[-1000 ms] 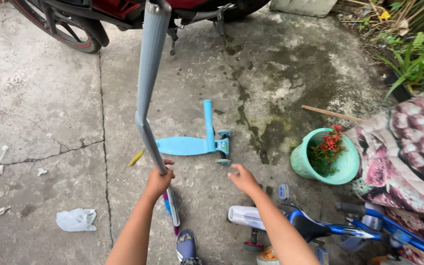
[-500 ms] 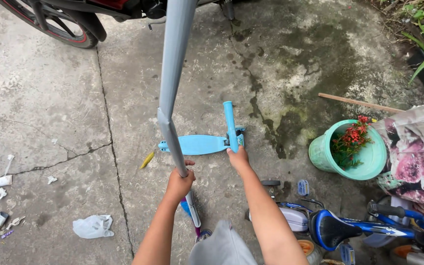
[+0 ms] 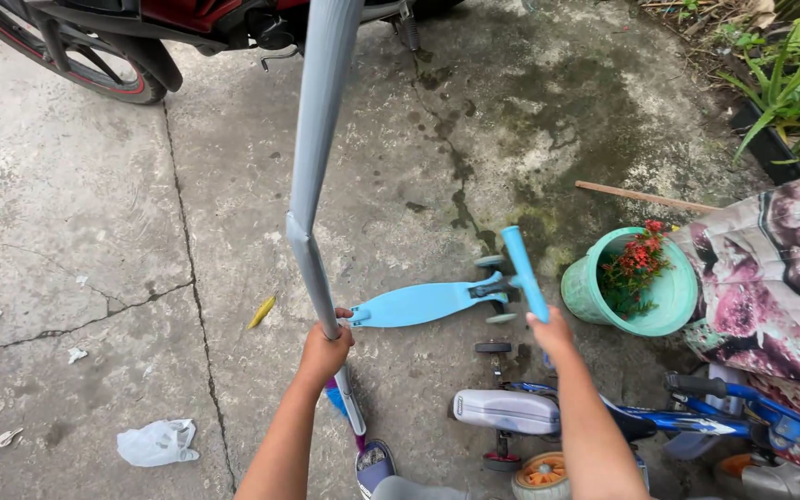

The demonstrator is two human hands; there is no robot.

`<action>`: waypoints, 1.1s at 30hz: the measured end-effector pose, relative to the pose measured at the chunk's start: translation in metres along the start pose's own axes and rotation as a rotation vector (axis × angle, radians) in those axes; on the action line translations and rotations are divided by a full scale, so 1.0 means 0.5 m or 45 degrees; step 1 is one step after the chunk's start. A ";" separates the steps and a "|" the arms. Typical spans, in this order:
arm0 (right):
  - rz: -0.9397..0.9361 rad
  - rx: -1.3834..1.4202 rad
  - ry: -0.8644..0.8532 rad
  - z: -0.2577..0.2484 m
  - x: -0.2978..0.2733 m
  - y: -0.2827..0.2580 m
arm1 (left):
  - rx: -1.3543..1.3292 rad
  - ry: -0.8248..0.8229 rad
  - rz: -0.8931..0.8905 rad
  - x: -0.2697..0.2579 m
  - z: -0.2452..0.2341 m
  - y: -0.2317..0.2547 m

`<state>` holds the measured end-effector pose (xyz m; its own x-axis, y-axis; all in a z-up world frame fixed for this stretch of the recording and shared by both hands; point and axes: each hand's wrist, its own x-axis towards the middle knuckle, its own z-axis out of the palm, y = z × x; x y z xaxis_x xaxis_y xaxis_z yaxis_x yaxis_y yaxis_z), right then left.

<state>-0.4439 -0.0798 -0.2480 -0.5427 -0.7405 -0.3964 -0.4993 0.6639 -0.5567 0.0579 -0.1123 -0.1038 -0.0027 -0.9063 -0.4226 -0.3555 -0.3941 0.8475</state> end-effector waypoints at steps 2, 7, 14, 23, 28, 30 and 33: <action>0.031 -0.065 0.037 -0.051 0.017 0.094 | -0.008 -0.001 -0.006 -0.002 0.008 0.003; 0.124 -0.209 0.126 -0.186 0.023 0.260 | -0.002 0.006 0.009 -0.011 0.023 -0.010; 0.162 -0.341 0.332 -0.311 -0.010 0.320 | 0.055 0.023 0.011 -0.028 0.042 -0.019; -0.103 -0.363 0.315 -0.348 -0.033 0.218 | 0.069 0.083 0.047 -0.102 0.097 -0.024; -0.237 -0.331 0.212 -0.347 -0.108 0.047 | 0.362 0.213 0.034 -0.173 0.095 -0.013; -0.418 -0.196 0.073 -0.334 -0.137 -0.017 | 0.223 0.242 0.121 -0.194 0.090 -0.035; -0.754 0.138 -0.249 -0.287 -0.217 -0.119 | 0.027 0.282 0.041 -0.265 0.075 0.005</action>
<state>-0.4523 -0.0242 -0.0671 -0.0567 -0.9913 -0.1185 -0.6007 0.1286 -0.7891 0.0225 0.0124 -0.0576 0.1904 -0.9307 -0.3124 -0.3782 -0.3632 0.8515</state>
